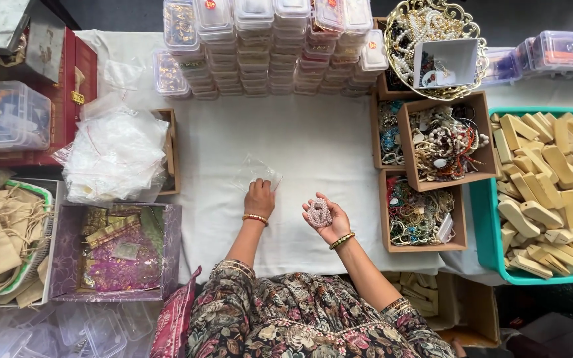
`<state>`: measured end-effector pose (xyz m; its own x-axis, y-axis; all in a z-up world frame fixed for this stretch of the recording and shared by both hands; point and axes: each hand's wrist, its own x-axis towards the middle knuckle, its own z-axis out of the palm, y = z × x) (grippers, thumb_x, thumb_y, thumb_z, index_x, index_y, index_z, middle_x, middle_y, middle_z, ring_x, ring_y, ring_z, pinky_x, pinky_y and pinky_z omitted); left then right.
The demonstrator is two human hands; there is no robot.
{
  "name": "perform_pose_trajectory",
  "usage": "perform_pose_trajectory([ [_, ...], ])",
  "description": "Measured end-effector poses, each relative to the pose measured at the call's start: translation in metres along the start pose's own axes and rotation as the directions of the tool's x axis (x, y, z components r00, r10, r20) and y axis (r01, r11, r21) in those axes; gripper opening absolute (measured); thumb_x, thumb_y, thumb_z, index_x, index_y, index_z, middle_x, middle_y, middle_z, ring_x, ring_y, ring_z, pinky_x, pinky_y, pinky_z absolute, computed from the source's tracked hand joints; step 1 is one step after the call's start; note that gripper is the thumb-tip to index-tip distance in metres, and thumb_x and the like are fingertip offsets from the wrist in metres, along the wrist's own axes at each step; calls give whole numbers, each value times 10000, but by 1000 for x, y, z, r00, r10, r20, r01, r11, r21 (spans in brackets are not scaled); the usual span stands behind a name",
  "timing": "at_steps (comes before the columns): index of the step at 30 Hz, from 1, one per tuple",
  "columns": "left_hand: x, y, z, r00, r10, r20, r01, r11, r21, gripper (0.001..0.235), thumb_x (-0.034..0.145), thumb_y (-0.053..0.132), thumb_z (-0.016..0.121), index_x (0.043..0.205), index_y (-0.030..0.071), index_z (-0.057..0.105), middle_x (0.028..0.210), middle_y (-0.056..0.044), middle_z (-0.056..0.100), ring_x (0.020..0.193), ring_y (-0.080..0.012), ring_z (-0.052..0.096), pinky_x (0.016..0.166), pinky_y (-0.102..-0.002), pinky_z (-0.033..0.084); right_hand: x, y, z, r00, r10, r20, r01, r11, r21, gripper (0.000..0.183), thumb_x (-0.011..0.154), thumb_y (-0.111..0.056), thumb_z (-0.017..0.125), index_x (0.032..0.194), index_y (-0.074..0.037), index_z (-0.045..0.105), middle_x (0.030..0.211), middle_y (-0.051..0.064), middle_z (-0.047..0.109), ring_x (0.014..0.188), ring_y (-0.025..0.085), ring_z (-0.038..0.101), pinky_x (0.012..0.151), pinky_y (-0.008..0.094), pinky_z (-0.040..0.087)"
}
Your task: The person places a small beaded item into a clear plastic bag and ties it shut. They then place the bagged item into a small beige cloth pouch and tie the pouch closed. Finally, they place the pouch into a small clear plastic container and stack it with other containers.
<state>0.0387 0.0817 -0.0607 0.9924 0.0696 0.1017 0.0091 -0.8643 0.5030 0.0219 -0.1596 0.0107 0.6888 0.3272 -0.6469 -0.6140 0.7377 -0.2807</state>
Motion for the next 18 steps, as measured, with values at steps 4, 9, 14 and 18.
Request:
perform_pose_trajectory([
  [4, 8, 29, -26, 997, -34, 74, 27, 995, 95, 435, 717, 139, 804, 1086, 18, 608, 1101, -158, 582, 1032, -352, 582, 711, -454, 572, -2, 2, -5, 1000, 12, -4, -12, 1000, -9, 436, 1030, -237, 407, 1427, -82, 500, 1280, 196, 627, 1213, 398, 620, 1003, 564, 540],
  [9, 10, 19, -12, 988, -6, 152, -32, 969, 246, 375, 747, -6, 703, 1102, 58, 599, 1135, -120, 581, 1045, -313, 602, 724, -391, 599, -10, -2, -4, 999, 32, 2, -32, 998, -53, 416, 1035, -231, 407, 1410, -71, 495, 1274, 202, 627, 1207, 400, 627, 998, 557, 551],
  [14, 0, 0, 12, 997, 53, 56, -64, 971, 229, 316, 764, -32, 661, 1068, 47, 622, 1097, -130, 615, 1012, -314, 625, 754, -373, 603, -13, -1, -10, 999, 42, -7, -42, 997, -61, 424, 1038, -231, 399, 1417, -71, 500, 1269, 197, 629, 1201, 391, 636, 995, 553, 559],
  [18, 5, -17, 31, 997, -79, 4, 77, 983, 166, 65, 863, 2, 664, 908, 49, 675, 1028, -112, 671, 967, -296, 656, 770, -392, 595, -12, 1, -10, 998, 59, -13, -60, 994, -90, 430, 1037, -226, 393, 1419, -62, 501, 1282, 199, 632, 1193, 386, 638, 991, 550, 564],
])
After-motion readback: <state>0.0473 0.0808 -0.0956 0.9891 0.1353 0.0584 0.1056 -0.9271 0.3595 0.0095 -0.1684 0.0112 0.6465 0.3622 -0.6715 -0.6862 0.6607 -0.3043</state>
